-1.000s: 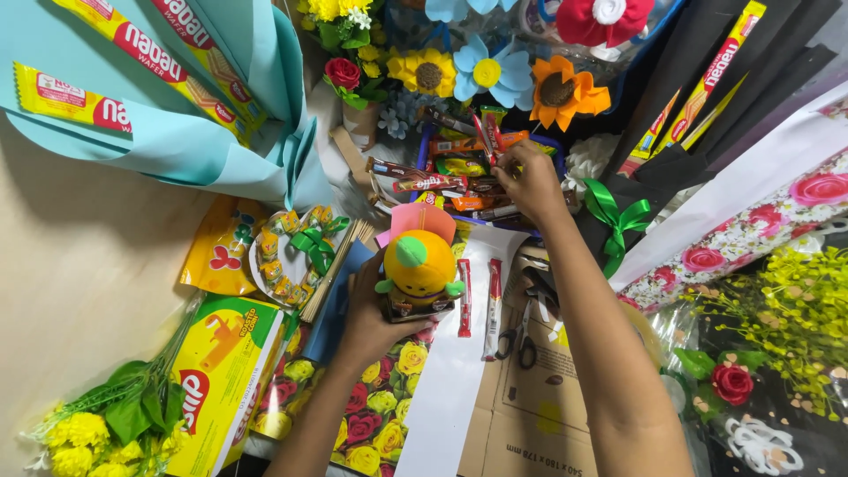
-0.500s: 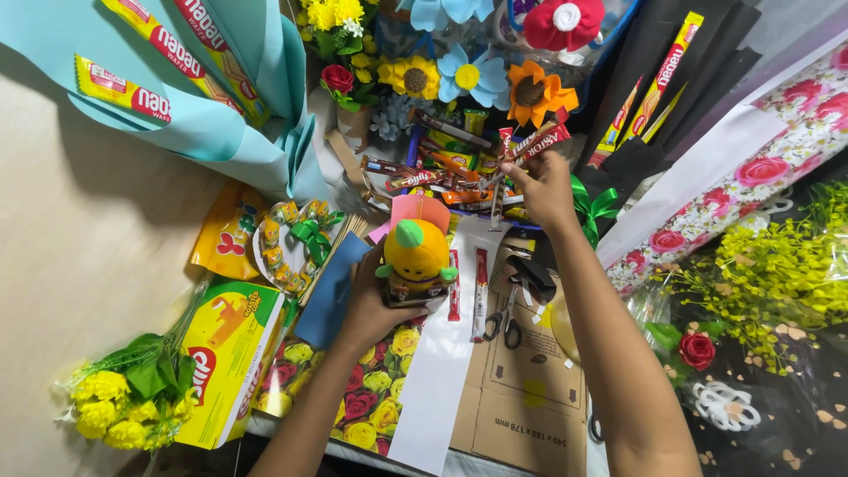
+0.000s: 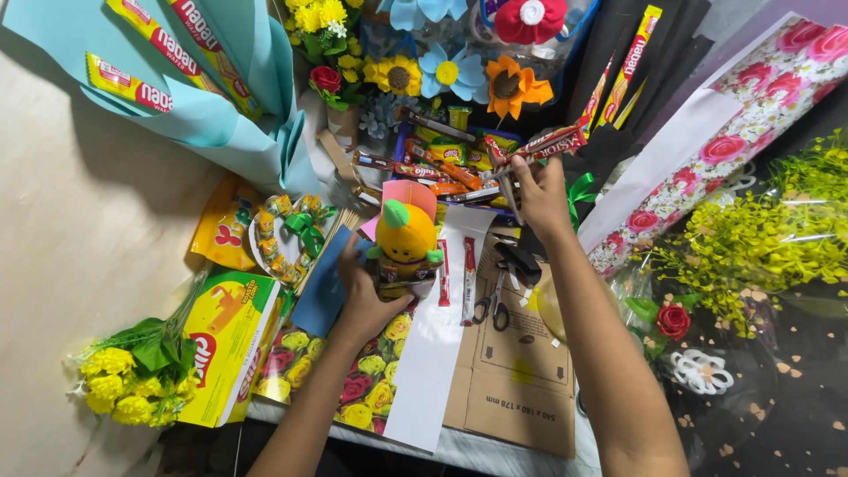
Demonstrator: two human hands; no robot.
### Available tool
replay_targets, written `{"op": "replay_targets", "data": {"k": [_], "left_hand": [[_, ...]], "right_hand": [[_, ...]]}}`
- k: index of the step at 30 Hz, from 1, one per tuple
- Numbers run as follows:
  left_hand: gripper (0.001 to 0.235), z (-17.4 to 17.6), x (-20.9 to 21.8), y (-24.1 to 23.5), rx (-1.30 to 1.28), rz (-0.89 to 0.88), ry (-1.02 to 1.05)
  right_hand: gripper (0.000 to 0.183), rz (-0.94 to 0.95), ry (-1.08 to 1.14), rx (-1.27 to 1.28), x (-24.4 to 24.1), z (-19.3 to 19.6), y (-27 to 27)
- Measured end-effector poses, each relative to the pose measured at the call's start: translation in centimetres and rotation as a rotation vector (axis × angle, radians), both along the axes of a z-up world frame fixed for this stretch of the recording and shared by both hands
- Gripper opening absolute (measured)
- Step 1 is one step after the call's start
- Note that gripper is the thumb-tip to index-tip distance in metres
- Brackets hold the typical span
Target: Assembling a gift arrangement by attaching small chocolate bars to a central character figure.
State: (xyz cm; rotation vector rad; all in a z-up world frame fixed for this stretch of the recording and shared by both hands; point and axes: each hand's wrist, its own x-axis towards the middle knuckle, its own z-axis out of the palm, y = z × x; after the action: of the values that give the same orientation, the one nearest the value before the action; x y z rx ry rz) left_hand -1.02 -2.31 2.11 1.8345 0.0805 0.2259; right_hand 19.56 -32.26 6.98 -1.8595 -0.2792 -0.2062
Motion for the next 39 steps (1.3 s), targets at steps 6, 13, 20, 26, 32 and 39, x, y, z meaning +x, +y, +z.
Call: {"op": "replay_targets", "data": {"k": [6,13,20,26,32,39], "left_hand": [[0.085,-2.8,-2.9,-1.8,0.006,0.237,-0.680],[0.016,4.3,-5.3,-9.2,-0.186,-0.233,-0.499],[0.059,5.5,-4.7,-13.4,-0.460,-0.326,0.078],[0.036,2.2,-3.1,-14.0,-0.450,-0.372,0.136],[0.040,3.3,-3.8,-12.8,-0.363,-0.369,0.073],[0.040,1.4,-4.3,-10.6,-0.419,-0.330,0.143]], "right_hand": [[0.043,-0.170,0.075,0.466,-8.9,-0.3,0.6],[0.040,-0.303,0.175,0.625,-17.7,2.1,4.1],[0.035,-0.372,0.120,0.609,-20.9,-4.5,2.2],[0.049,-0.314,0.048,0.576,-19.8,-12.6,-1.6],[0.039,-0.281,-0.007,0.777,-20.9,0.6,2.0],[0.021,-0.274,0.133,0.376,-19.5,-0.4,0.3]]}}
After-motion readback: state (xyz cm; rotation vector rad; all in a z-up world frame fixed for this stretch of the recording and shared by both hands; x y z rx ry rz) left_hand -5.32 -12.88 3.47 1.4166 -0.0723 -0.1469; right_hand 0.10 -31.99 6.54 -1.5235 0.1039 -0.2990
